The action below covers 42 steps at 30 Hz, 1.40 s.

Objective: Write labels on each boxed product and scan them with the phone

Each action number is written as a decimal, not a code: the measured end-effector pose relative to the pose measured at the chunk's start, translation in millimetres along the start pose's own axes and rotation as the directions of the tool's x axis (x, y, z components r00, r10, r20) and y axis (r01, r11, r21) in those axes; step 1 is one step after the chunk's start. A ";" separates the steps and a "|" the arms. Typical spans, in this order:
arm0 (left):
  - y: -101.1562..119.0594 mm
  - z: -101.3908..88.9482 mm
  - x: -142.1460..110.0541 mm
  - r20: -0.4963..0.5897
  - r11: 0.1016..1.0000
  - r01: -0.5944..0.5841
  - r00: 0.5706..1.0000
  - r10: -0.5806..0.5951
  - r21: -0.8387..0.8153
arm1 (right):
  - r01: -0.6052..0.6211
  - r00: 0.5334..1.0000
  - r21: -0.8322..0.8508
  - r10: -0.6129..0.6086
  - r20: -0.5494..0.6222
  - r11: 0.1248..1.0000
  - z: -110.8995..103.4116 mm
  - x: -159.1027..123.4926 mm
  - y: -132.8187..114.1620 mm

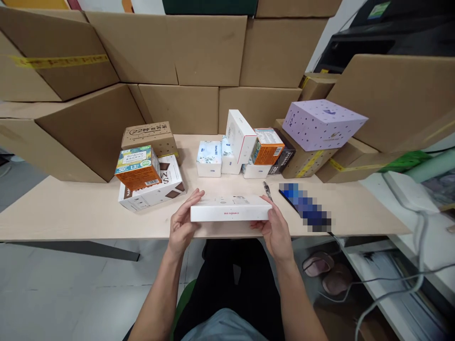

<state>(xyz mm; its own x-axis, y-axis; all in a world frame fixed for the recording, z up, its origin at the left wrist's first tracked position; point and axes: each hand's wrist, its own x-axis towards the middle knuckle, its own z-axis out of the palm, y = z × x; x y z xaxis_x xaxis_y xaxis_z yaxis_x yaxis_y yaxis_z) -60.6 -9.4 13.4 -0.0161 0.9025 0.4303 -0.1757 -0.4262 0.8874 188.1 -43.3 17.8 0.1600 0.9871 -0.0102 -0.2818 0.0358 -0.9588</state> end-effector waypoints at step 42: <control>3.0 27.8 -6.0 0.187 0.600 -0.338 0.935 0.301 0.725 | -0.033 0.939 -0.871 -0.282 -0.195 0.491 -37.0 33.6 -35.0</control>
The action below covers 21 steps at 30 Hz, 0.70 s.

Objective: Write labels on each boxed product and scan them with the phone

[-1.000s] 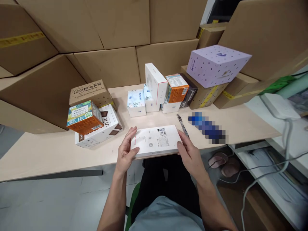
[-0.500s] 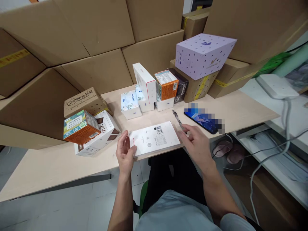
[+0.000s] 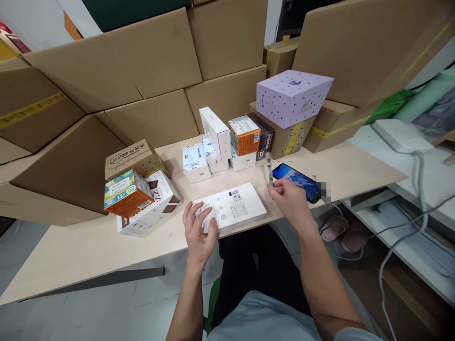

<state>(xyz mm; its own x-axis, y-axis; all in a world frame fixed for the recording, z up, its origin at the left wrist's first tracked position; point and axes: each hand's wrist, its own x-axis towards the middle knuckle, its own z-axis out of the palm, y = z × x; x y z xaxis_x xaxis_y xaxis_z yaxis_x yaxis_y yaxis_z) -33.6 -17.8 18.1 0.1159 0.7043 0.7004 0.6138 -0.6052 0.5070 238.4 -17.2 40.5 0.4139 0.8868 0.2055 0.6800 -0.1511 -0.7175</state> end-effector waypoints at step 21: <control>0.6 1.7 0.2 0.151 0.942 0.325 0.938 -0.311 -0.079 | 0.144 0.986 0.340 -0.105 -0.129 0.929 38.3 7.9 -48.5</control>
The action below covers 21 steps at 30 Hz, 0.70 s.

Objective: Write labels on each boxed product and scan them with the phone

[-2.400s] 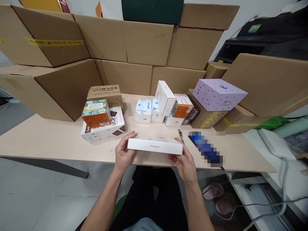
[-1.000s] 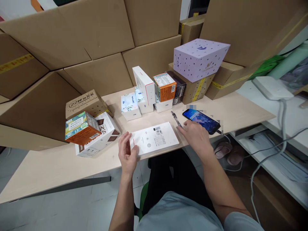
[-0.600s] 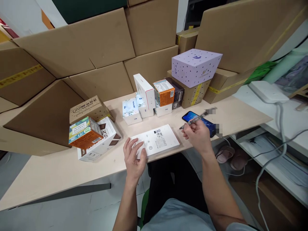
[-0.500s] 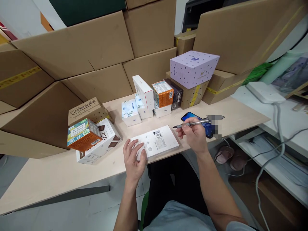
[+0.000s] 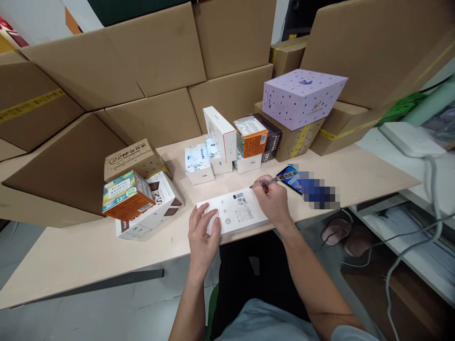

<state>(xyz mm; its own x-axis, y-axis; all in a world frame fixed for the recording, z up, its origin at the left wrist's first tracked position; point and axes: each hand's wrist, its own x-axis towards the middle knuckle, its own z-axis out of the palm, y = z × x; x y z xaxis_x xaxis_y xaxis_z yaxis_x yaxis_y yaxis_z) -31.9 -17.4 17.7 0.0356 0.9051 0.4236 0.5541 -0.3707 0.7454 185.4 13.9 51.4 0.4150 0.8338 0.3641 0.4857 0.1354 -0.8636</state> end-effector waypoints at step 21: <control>0.1 -0.7 1.7 0.008 1.000 -0.022 1.000 0.022 -0.004 | -0.055 0.995 -0.055 0.059 0.084 0.997 0.5 0.7 -3.6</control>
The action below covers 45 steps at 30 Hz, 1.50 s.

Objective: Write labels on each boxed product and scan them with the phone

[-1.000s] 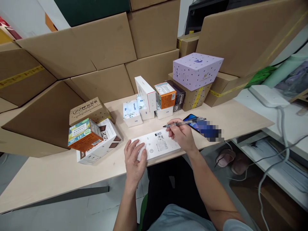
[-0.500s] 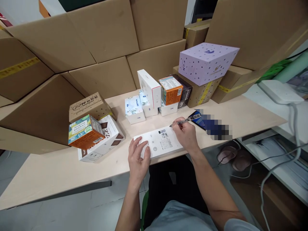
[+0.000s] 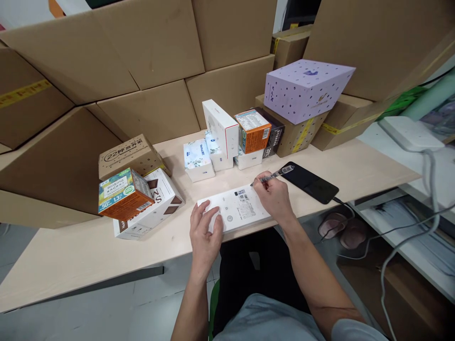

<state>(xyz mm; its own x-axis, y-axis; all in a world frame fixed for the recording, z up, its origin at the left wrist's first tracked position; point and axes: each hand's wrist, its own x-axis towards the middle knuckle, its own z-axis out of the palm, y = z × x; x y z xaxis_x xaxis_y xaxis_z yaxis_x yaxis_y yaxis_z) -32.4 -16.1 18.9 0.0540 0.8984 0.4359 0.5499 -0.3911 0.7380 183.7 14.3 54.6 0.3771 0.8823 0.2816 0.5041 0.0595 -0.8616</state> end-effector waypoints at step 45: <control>-10.9 2.8 -0.5 -0.013 0.999 -0.029 1.000 0.029 -0.021 | -0.102 0.983 -0.694 0.179 0.039 0.712 -116.7 3.7 84.1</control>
<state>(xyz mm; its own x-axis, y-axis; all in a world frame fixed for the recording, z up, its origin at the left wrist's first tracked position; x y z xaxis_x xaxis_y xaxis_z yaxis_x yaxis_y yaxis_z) -36.1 -11.7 9.1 0.0591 0.8843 0.4632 0.5303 -0.4210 0.7359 318.1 -32.0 32.5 0.4308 0.8961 0.1065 0.8600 -0.3719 -0.3494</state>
